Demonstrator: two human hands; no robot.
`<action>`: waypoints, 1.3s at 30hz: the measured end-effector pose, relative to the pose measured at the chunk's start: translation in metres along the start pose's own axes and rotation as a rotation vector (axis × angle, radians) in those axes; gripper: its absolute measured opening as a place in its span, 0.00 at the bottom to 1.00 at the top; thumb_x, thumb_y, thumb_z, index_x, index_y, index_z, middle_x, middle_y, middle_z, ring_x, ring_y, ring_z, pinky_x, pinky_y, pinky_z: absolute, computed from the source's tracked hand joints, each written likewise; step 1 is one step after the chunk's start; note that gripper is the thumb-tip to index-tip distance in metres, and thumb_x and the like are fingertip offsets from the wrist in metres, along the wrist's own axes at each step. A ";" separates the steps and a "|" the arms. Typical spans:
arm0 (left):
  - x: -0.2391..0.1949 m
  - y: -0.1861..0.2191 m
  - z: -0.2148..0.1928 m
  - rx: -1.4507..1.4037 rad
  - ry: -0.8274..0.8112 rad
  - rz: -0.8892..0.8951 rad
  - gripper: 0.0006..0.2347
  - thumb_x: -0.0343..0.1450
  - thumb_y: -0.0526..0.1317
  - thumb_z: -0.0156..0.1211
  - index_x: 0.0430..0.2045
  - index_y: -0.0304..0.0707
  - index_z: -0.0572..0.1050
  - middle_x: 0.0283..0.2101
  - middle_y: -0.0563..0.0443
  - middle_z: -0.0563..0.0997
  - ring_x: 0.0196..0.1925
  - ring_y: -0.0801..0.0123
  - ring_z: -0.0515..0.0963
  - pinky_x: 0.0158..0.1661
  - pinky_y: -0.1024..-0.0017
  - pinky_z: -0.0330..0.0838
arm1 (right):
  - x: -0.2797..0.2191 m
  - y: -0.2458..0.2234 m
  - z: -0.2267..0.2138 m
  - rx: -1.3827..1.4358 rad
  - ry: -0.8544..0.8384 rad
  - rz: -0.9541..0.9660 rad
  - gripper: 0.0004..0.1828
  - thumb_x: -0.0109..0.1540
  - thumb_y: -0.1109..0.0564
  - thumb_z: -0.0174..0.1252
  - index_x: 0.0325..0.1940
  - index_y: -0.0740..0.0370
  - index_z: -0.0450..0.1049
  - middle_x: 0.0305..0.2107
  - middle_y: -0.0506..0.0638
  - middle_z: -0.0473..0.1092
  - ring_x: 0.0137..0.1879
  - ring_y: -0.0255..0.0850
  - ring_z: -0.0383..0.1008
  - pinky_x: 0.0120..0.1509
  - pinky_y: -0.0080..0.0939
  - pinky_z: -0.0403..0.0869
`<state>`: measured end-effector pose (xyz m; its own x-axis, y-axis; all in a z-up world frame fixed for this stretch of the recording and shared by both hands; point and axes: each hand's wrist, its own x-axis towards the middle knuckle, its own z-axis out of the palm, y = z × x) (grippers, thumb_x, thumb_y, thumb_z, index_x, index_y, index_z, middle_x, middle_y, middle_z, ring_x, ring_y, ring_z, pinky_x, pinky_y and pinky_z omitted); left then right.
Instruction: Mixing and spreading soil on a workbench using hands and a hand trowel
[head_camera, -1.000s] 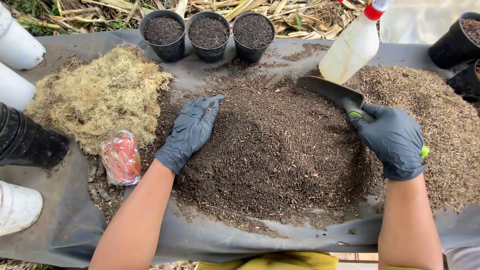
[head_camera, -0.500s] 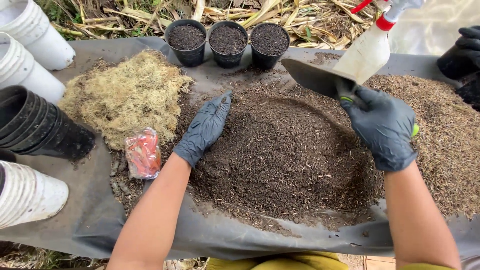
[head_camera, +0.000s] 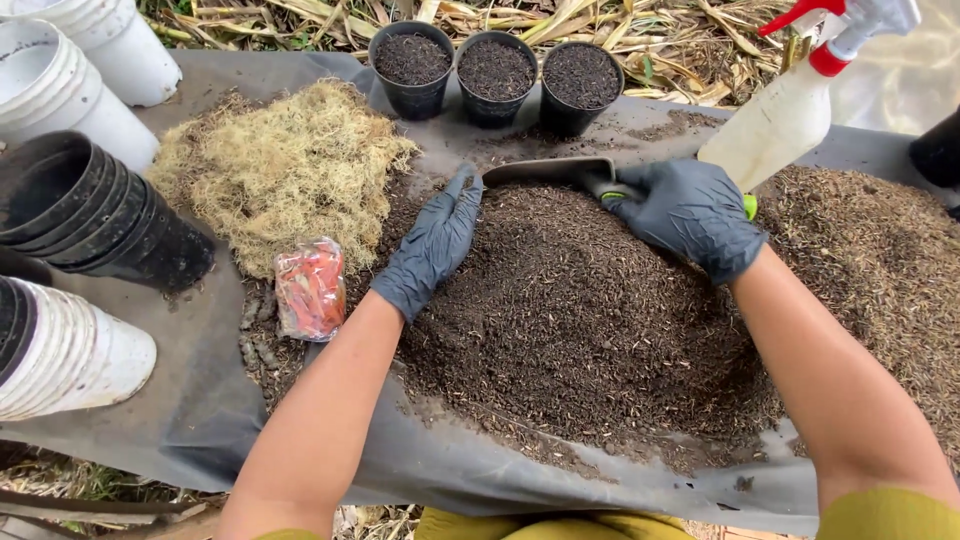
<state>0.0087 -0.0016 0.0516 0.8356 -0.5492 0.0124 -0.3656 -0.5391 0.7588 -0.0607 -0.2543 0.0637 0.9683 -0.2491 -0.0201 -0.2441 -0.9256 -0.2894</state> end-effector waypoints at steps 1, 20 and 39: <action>0.003 -0.008 0.005 -0.001 0.001 -0.002 0.27 0.81 0.46 0.38 0.66 0.13 0.60 0.67 0.14 0.63 0.72 0.28 0.54 0.74 0.55 0.50 | -0.008 0.003 -0.002 -0.001 -0.001 -0.001 0.19 0.61 0.45 0.59 0.57 0.39 0.80 0.37 0.52 0.81 0.48 0.59 0.80 0.50 0.59 0.78; -0.004 -0.028 0.028 0.205 -0.210 0.483 0.27 0.69 0.61 0.55 0.61 0.55 0.71 0.64 0.39 0.70 0.65 0.46 0.66 0.62 0.51 0.55 | -0.095 0.253 0.052 -0.181 0.702 -0.370 0.12 0.64 0.56 0.81 0.49 0.54 0.86 0.46 0.50 0.82 0.50 0.46 0.80 0.67 0.48 0.68; 0.008 -0.044 0.040 0.253 -0.059 -0.022 0.31 0.74 0.64 0.30 0.74 0.60 0.50 0.77 0.46 0.54 0.78 0.44 0.48 0.71 0.49 0.34 | -0.129 0.107 0.005 -0.263 0.521 0.181 0.15 0.75 0.34 0.60 0.55 0.38 0.86 0.22 0.46 0.76 0.32 0.34 0.79 0.34 0.41 0.72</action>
<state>0.0155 -0.0079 -0.0079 0.8219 -0.5679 -0.0455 -0.4449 -0.6897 0.5713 -0.2118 -0.3200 0.0310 0.7728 -0.4540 0.4436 -0.4716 -0.8784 -0.0775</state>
